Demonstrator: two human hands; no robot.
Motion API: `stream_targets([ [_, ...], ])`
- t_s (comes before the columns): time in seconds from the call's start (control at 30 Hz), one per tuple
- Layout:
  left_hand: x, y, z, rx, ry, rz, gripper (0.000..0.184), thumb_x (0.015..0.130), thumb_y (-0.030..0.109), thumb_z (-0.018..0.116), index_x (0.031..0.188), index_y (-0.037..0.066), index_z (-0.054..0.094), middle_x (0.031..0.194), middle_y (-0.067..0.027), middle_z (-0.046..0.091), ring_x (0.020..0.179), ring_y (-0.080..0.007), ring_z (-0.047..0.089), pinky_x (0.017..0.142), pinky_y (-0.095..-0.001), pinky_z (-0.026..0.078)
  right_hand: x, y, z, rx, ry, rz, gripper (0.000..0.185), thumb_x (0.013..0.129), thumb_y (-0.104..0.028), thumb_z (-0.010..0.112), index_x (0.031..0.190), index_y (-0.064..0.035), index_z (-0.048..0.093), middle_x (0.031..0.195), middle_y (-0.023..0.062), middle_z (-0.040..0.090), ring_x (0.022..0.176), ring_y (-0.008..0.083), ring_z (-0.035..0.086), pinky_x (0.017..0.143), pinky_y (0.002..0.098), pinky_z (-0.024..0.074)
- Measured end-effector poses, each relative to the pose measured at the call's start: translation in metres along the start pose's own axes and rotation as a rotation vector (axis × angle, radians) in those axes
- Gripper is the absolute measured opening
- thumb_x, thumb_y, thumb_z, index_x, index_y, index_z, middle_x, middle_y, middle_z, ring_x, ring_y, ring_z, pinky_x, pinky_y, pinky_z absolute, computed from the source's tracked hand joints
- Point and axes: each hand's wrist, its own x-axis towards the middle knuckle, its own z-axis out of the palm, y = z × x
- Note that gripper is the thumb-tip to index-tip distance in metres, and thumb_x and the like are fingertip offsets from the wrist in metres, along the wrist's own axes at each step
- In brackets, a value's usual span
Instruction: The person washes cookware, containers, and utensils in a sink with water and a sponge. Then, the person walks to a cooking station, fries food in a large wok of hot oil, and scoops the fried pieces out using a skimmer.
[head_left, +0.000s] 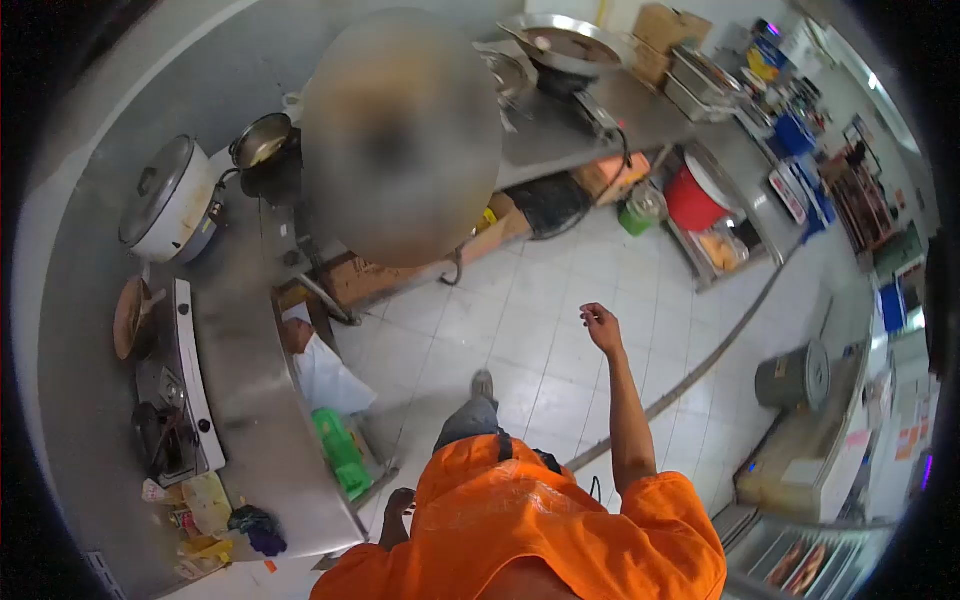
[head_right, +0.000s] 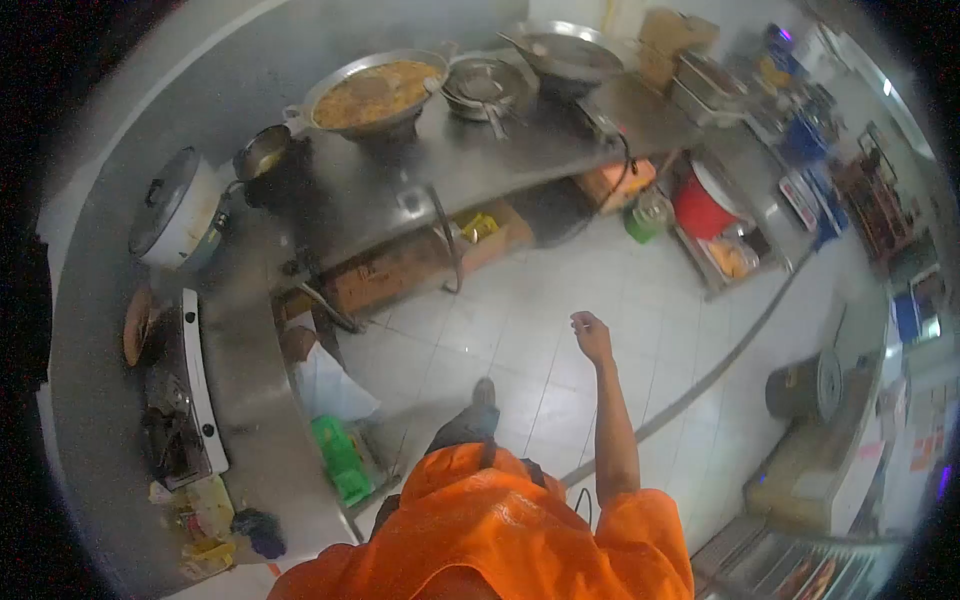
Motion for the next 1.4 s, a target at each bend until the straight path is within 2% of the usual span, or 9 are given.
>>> stream_targets([
  [0.43, 0.012, 0.539, 0.132, -0.133, 0.422, 0.805, 0.017, 0.096, 0.015, 0.055, 0.108, 0.004, 0.06, 0.094, -0.0077, 0.066, 0.086, -0.0131, 0.063, 0.074, -0.0289, 0.053, 0.546, -0.133, 0.07, -0.51, 0.289, -0.623, 0.035, 0.094, -0.032, 0.055, 0.107, 0.0009, 0.061, 0.1, 0.0191, 0.066, 0.091, 0.0373, 0.062, 0.082, 0.0424, 0.0479],
  [0.57, 0.066, 0.531, 0.167, -0.283, 0.672, 0.734, 0.02, 0.098, 0.019, 0.051, 0.108, 0.005, 0.06, 0.089, -0.0066, 0.066, 0.081, -0.0154, 0.064, 0.071, -0.0296, 0.054, 0.681, -0.104, 0.127, -0.654, 0.015, -0.316, 0.035, 0.092, -0.028, 0.056, 0.11, 0.0016, 0.058, 0.104, 0.0187, 0.065, 0.087, 0.0329, 0.065, 0.073, 0.0408, 0.0516],
  [0.73, 0.089, 0.498, 0.268, -0.383, 0.702, 0.325, 0.019, 0.096, 0.021, 0.051, 0.106, 0.008, 0.061, 0.085, -0.0058, 0.066, 0.077, -0.0174, 0.064, 0.065, -0.0327, 0.055, 0.729, -0.106, 0.153, 0.439, -0.774, 0.369, 0.015, 0.093, -0.017, 0.048, 0.096, -0.0056, 0.059, 0.071, 0.003, 0.057, 0.047, 0.0106, 0.05, 0.037, 0.0273, 0.0368],
  [0.93, 0.131, 0.441, 0.389, 0.123, 0.459, -0.007, 0.029, 0.087, 0.031, 0.048, 0.092, 0.013, 0.07, 0.095, -0.0095, 0.07, 0.079, -0.0221, 0.068, 0.07, -0.0417, 0.056, 0.616, -0.089, 0.09, 0.277, -0.28, -0.163, 0.02, 0.096, -0.022, 0.053, 0.082, -0.0084, 0.055, 0.058, -0.0032, 0.044, 0.043, 0.0059, 0.036, 0.038, 0.0238, 0.0254],
  [1.1, 0.15, 0.486, 0.366, 0.658, 1.088, 0.377, 0.014, 0.08, 0.022, 0.06, 0.086, 0.012, 0.068, 0.087, -0.0113, 0.069, 0.078, -0.0291, 0.067, 0.064, -0.0413, 0.055, 0.621, -0.166, 0.019, 0.19, -0.497, -0.132, 0.014, 0.092, -0.014, 0.058, 0.091, -0.0003, 0.06, 0.069, 0.0064, 0.056, 0.061, 0.0146, 0.051, 0.056, 0.029, 0.0415],
  [1.2, 0.176, 0.573, 0.298, -0.098, 1.182, 0.609, 0.021, 0.077, 0.017, 0.066, 0.096, 0.007, 0.069, 0.099, -0.0145, 0.067, 0.095, -0.032, 0.063, 0.082, -0.0416, 0.053, 0.688, -0.258, 0.028, -0.103, -0.335, -0.777, 0.025, 0.096, -0.023, 0.054, 0.086, -0.0021, 0.062, 0.077, 0.0115, 0.064, 0.07, 0.0249, 0.059, 0.067, 0.0354, 0.0465],
  [1.27, 0.228, 0.616, 0.23, 0.399, 1.537, 0.835, 0.016, 0.077, 0.012, 0.07, 0.091, 0.003, 0.067, 0.101, -0.0125, 0.066, 0.095, -0.0316, 0.063, 0.084, -0.04, 0.051, 0.798, -0.237, 0.074, -0.429, -0.193, -0.904, 0.026, 0.095, -0.024, 0.054, 0.103, -0.0014, 0.065, 0.099, 0.0165, 0.069, 0.091, 0.0281, 0.065, 0.078, 0.0357, 0.0499],
  [1.33, 0.197, 0.712, 0.189, -0.285, 1.374, 1.144, 0.009, 0.08, 0.011, 0.069, 0.086, 0.005, 0.067, 0.094, -0.0127, 0.067, 0.091, -0.0313, 0.063, 0.082, -0.0417, 0.052, 0.829, -0.323, 0.102, -0.758, -0.16, -1.061, 0.035, 0.089, -0.016, 0.056, 0.121, -0.0015, 0.058, 0.105, 0.0165, 0.069, 0.097, 0.0314, 0.065, 0.084, 0.0431, 0.0498],
  [1.4, 0.178, 0.767, 0.14, -0.121, 1.267, 0.752, 0.024, 0.08, 0.021, 0.07, 0.101, 0.008, 0.07, 0.099, -0.013, 0.069, 0.095, -0.03, 0.064, 0.087, -0.0385, 0.051, 0.823, -0.392, 0.132, -0.924, -0.22, -0.98, 0.045, 0.083, -0.005, 0.056, 0.128, -0.0109, 0.057, 0.094, 0.0197, 0.068, 0.086, 0.0348, 0.066, 0.073, 0.0459, 0.0512],
])
